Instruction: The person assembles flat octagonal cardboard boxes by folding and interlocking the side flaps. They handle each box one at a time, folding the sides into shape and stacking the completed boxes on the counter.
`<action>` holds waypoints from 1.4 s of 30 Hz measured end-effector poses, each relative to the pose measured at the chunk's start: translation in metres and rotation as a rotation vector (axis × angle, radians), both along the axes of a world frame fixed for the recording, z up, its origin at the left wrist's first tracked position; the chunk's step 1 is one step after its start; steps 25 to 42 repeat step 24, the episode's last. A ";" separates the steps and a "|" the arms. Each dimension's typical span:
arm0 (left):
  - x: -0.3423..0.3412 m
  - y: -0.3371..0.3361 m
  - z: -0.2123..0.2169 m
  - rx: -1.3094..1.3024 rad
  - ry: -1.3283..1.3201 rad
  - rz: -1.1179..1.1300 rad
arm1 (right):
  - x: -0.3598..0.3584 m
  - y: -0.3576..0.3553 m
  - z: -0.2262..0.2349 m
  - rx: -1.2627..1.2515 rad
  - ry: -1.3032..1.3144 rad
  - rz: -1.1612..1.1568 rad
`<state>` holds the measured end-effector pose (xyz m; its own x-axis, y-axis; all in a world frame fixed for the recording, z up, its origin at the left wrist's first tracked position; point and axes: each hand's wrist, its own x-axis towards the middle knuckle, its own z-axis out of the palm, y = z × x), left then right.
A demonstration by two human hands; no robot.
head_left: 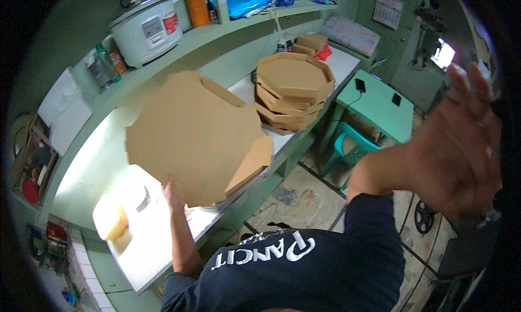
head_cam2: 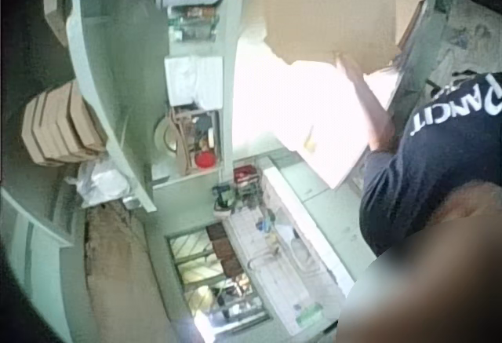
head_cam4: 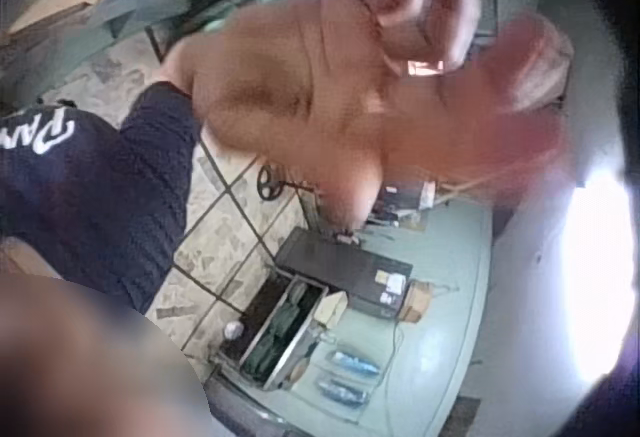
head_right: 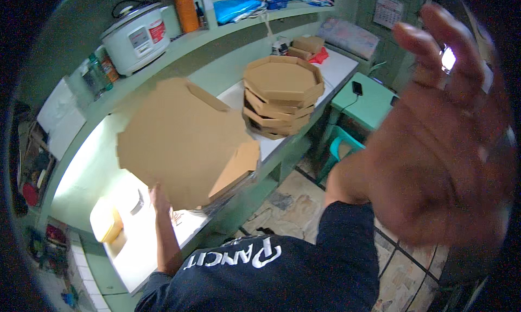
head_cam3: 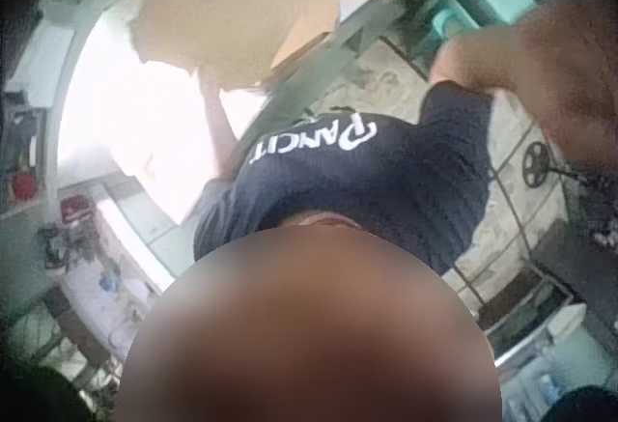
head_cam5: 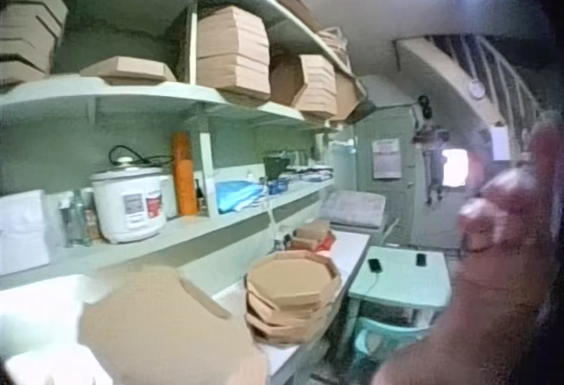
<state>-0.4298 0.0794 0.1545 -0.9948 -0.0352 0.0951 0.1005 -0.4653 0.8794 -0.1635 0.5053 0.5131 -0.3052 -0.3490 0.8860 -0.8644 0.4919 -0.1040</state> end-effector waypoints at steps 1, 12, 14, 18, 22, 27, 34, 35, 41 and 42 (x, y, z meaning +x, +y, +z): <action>0.003 -0.002 -0.011 0.043 0.056 -0.079 | 0.023 -0.001 0.011 0.069 -0.085 0.137; 0.015 0.006 -0.008 -0.553 -0.112 0.248 | 0.099 0.007 0.029 0.302 -0.369 0.362; 0.014 0.004 0.001 -0.804 0.134 0.465 | 0.104 0.011 0.028 0.306 -0.383 0.345; 0.013 -0.010 0.017 -0.637 0.300 0.470 | 0.116 0.022 0.034 0.323 -0.427 0.310; 0.024 -0.011 0.013 -0.524 0.209 0.215 | 0.127 0.034 0.048 0.349 -0.502 0.143; 0.032 -0.013 0.008 -0.524 0.192 0.118 | 0.126 0.040 0.052 0.359 -0.507 0.093; 0.032 -0.013 0.008 -0.524 0.192 0.118 | 0.126 0.040 0.052 0.359 -0.507 0.093; 0.032 -0.013 0.008 -0.524 0.192 0.118 | 0.126 0.040 0.052 0.359 -0.507 0.093; 0.032 -0.013 0.008 -0.524 0.192 0.118 | 0.126 0.040 0.052 0.359 -0.507 0.093; 0.032 -0.013 0.008 -0.524 0.192 0.118 | 0.126 0.040 0.052 0.359 -0.507 0.093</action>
